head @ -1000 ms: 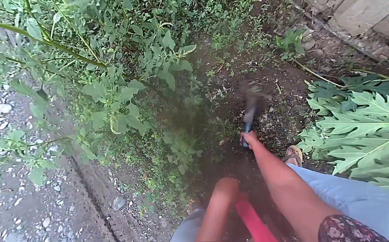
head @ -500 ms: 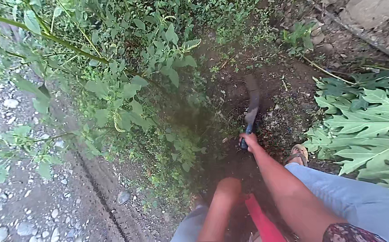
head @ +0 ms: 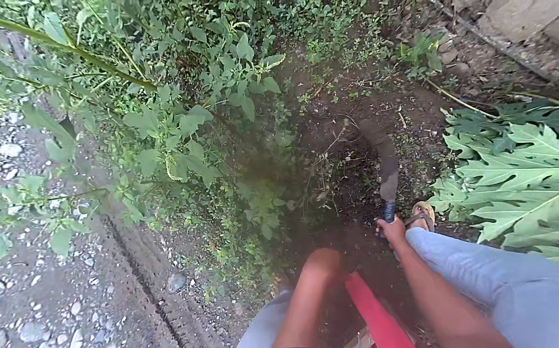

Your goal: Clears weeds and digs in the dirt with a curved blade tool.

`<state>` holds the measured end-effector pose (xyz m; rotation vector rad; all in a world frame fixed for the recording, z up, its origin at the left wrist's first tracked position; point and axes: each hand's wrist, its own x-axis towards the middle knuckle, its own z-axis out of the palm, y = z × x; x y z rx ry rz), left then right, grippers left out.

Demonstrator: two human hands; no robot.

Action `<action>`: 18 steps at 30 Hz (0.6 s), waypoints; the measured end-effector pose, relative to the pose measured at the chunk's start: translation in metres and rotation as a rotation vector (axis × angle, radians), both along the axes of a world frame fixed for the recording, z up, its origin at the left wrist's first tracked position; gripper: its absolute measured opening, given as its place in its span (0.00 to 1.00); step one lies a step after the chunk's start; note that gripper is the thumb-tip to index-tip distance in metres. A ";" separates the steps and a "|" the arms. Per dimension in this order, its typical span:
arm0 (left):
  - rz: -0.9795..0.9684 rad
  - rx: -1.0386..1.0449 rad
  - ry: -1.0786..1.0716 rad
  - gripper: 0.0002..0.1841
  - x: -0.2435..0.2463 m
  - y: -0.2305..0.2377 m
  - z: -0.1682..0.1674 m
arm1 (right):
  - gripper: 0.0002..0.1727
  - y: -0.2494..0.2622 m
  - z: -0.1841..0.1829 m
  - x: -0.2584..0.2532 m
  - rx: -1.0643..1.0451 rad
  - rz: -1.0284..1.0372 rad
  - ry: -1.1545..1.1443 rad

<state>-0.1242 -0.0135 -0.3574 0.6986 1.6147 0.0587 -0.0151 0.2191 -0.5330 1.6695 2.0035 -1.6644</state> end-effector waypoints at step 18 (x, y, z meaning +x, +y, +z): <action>0.018 -0.019 0.026 0.27 0.002 0.010 -0.011 | 0.32 0.020 0.017 0.038 0.085 0.148 -0.150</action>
